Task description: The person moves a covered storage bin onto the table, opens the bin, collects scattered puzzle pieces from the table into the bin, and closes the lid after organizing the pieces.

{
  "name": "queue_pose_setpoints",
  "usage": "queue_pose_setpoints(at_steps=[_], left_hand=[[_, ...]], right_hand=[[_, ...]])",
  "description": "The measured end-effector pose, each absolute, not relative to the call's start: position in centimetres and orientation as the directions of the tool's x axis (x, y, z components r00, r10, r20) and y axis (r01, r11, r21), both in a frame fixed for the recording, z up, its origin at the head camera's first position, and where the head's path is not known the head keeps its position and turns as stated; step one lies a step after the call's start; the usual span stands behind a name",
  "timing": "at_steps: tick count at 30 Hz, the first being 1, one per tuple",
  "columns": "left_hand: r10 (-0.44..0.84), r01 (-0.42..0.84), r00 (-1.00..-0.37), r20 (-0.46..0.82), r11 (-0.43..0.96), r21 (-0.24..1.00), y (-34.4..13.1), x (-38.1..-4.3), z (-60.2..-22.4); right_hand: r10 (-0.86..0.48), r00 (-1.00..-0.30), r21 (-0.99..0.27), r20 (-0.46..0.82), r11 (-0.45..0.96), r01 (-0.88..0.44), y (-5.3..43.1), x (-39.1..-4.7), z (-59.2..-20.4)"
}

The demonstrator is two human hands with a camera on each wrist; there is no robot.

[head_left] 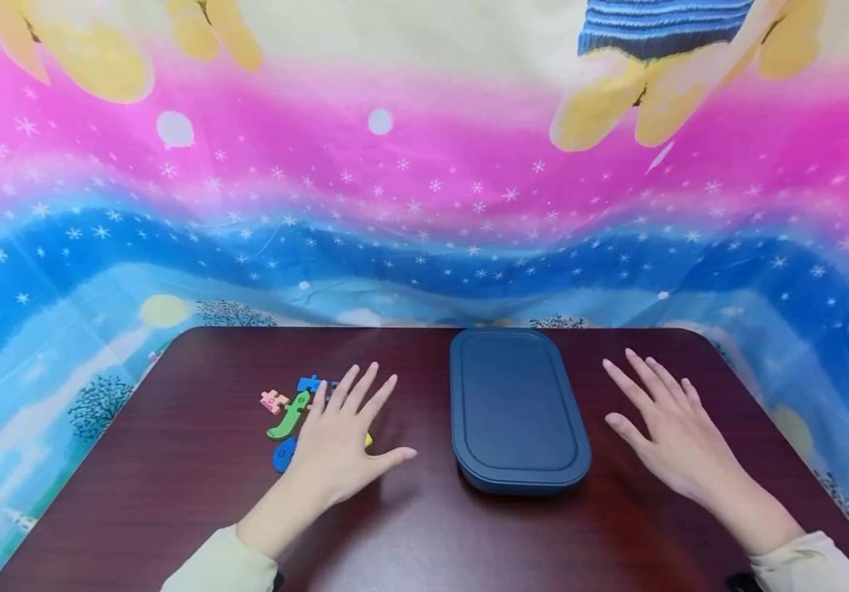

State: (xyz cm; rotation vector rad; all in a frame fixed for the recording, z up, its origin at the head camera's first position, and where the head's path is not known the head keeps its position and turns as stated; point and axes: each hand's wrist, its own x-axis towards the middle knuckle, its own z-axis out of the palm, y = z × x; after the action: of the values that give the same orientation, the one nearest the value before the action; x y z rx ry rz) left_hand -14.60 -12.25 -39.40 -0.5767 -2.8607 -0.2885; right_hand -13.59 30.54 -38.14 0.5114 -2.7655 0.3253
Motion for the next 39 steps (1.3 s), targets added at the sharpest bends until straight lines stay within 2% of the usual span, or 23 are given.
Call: queue_pose_setpoints(at_steps=[10,18,30,39], left_hand=[[0.474,0.514,-0.852,0.223,0.839,0.180,-10.4,-14.4,-38.6],[0.552,0.584,-0.807,0.210,0.800,0.141,-9.0,-14.5,-38.6],[0.631,0.650,-0.760,0.159,0.723,0.234,-7.2,-13.9,-38.3],[0.673,0.698,-0.714,0.193,0.664,0.269,-6.3,-13.7,-38.1]], right_hand=[[-0.377,-0.863,-0.214,0.337,0.862,-0.460,30.1,-12.9,-37.9],[-0.387,-0.858,-0.259,0.338,0.838,-0.480,29.7,-12.3,-38.0],[-0.377,-0.870,-0.309,0.319,0.826,-0.471,28.8,-11.3,-38.3],[-0.404,-0.851,-0.313,0.334,0.805,-0.505,28.6,-10.9,-38.9]])
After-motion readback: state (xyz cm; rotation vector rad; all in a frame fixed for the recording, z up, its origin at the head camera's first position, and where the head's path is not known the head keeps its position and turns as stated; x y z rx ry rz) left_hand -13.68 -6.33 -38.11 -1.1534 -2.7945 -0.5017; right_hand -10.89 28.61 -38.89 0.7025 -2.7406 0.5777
